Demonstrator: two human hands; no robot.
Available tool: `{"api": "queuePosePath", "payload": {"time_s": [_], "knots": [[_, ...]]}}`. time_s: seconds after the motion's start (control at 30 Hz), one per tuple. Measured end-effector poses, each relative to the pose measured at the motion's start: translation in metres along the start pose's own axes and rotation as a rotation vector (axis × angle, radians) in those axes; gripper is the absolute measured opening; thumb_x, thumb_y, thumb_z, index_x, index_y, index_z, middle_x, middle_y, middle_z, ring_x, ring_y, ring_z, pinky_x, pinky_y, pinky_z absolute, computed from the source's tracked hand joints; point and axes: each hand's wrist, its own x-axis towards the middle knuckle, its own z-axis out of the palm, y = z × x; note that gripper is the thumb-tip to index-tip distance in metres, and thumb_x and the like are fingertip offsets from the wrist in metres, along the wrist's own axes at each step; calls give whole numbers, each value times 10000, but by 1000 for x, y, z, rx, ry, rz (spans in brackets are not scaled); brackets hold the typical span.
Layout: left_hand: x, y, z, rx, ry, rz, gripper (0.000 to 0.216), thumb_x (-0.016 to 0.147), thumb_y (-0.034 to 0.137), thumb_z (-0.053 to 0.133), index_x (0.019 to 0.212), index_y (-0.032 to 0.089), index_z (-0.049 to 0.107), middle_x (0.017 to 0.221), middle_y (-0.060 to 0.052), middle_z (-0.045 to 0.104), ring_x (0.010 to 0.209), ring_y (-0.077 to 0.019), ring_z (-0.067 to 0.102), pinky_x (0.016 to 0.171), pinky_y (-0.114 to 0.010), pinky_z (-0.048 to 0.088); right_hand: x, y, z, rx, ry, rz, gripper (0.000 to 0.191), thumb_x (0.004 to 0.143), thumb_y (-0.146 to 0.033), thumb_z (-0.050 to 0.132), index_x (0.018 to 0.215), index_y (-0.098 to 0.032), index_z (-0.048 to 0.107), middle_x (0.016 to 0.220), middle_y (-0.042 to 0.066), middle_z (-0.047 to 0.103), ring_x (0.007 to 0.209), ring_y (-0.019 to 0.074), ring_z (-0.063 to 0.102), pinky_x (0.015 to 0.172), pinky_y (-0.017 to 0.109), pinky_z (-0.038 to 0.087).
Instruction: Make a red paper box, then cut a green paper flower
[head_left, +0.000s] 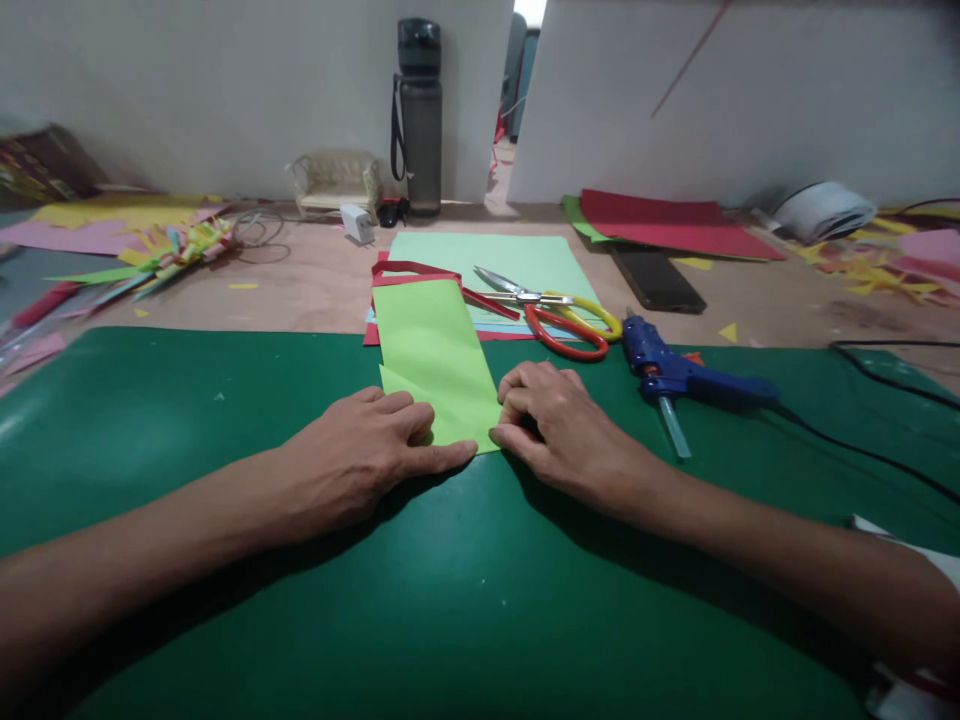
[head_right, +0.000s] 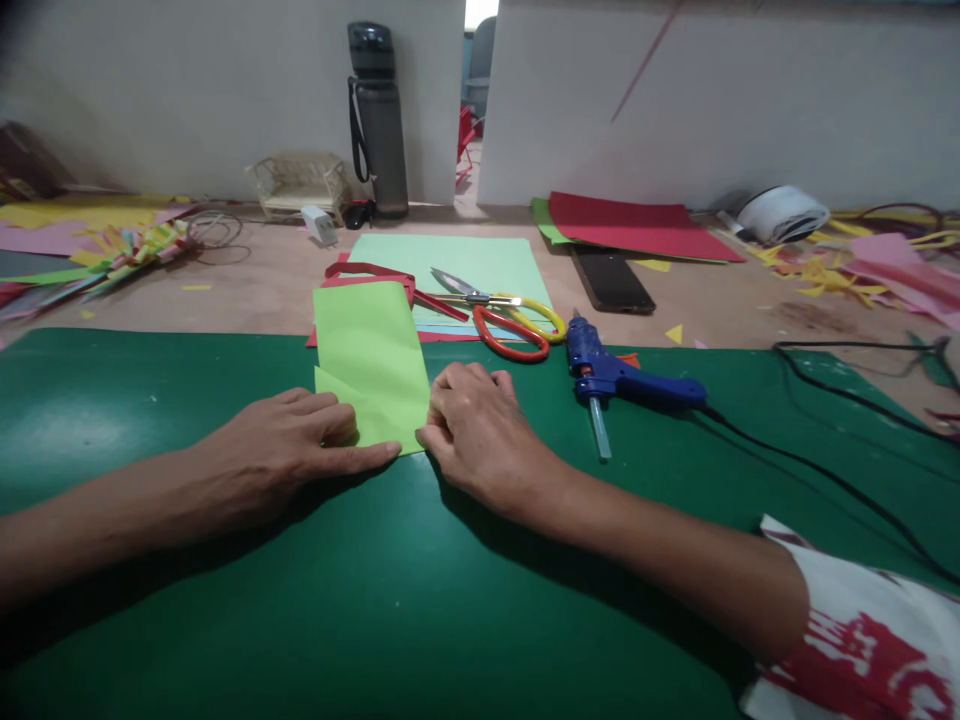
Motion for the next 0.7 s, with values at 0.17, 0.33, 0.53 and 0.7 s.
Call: {"api": "queuePosePath", "payload": {"time_s": [0.17, 0.33, 0.53, 0.7], "knots": [[4, 0, -4, 9, -36, 11, 599, 826, 113, 485, 1348, 369, 343, 818, -16, 498, 676, -185, 438, 581, -310, 249, -3, 3, -1, 63, -17, -19, 156, 819, -78, 573, 717, -175, 506, 845, 19, 530, 866, 185, 477, 780, 334, 316], [15, -4, -14, -4, -92, 56, 609, 824, 116, 478, 1352, 388, 345, 796, -17, 505, 609, -170, 455, 531, -293, 238, -2, 2, -4, 68, -29, -13, 175, 808, -47, 588, 698, -168, 526, 866, 23, 537, 882, 183, 478, 805, 338, 307], [23, -10, -22, -60, -147, 128, 588, 842, 76, 435, 1351, 366, 374, 750, -7, 504, 525, -137, 422, 488, -283, 218, -3, 3, -4, 56, -25, -25, 157, 824, -78, 595, 712, -166, 530, 870, 25, 539, 869, 185, 484, 798, 344, 305], [5, -12, -11, -72, -58, 124, 448, 906, 165, 412, 1322, 333, 413, 838, -42, 522, 669, -172, 437, 604, -307, 290, -3, 6, -2, 71, -10, -47, 157, 822, -80, 594, 709, -171, 534, 866, 19, 550, 863, 183, 494, 800, 346, 304]]}}
